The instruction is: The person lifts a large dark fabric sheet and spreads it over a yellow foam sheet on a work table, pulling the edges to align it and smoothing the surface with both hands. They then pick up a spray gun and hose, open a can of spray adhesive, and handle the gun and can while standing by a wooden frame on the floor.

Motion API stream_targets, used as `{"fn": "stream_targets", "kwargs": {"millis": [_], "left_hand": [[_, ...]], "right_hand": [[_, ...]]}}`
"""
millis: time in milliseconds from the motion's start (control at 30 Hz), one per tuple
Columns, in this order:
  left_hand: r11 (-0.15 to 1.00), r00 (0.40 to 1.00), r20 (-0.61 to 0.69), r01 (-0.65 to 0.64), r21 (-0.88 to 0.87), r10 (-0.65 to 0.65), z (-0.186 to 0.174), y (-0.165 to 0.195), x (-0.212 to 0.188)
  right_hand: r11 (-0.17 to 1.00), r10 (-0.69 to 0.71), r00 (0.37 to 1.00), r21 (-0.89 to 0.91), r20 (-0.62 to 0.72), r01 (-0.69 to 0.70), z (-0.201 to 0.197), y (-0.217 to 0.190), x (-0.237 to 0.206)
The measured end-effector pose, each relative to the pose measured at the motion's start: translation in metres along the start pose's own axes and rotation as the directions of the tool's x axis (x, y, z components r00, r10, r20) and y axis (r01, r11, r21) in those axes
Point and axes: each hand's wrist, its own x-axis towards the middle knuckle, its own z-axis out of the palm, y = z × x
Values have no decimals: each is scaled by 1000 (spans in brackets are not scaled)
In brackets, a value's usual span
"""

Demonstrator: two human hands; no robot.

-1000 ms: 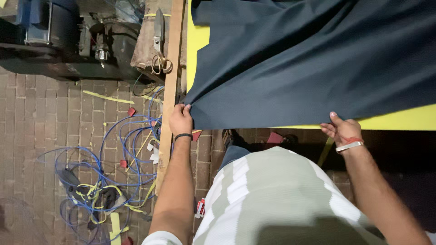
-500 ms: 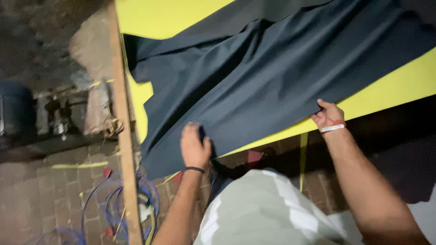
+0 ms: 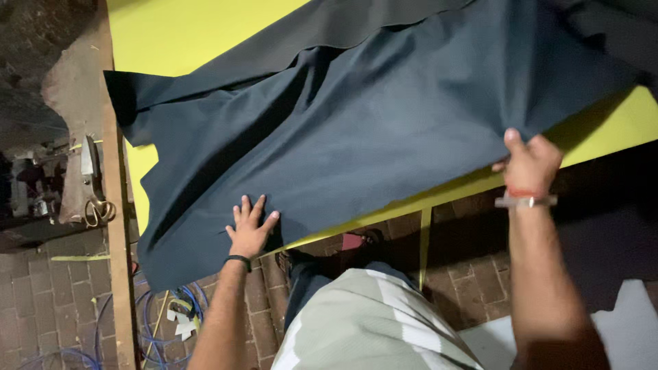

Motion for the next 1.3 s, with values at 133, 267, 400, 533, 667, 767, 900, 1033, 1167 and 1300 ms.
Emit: {"fn": "stream_targets", "kwargs": {"millis": [133,267,400,533,667,767,900,1033,1167,1300], "left_hand": [[986,998,25,-58,154,55,-23,14,-15],[951,995,31,-105,290,100,-33,30,-39],[927,938,-127,-285,244,322,-23,30,-63],[902,864,-274,-372,219,423,-10,19,-76],[879,810,-348,-404,253,472,-5,18,-80],[881,805,-361,-410,236,471,-5,23,-82],[908,823,-385,-397,134,417,-6,26,-81],[887,821,-353,-458,61,449,-8,14,-80],[888,806,-390,-452,82,446,-6,-3,-81],[911,819,-412,-406,76,399,-2,-17,-81]], "right_hand": [[976,125,990,-171,-72,-135,-6,50,-34],[936,333,943,-126,12,-329,-1,101,-34],[870,491,860,-32,137,-491,-8,102,-26],[790,594,705,-113,387,-603,1,71,-40],[761,561,599,-72,571,-644,6,40,-40],[793,480,647,23,592,-609,4,31,-31],[852,523,753,-261,399,-454,10,46,-31],[839,525,794,-339,306,-425,10,71,-41],[849,522,812,-249,261,-466,2,89,-43],[865,485,860,-227,155,-447,6,101,-44]]}}
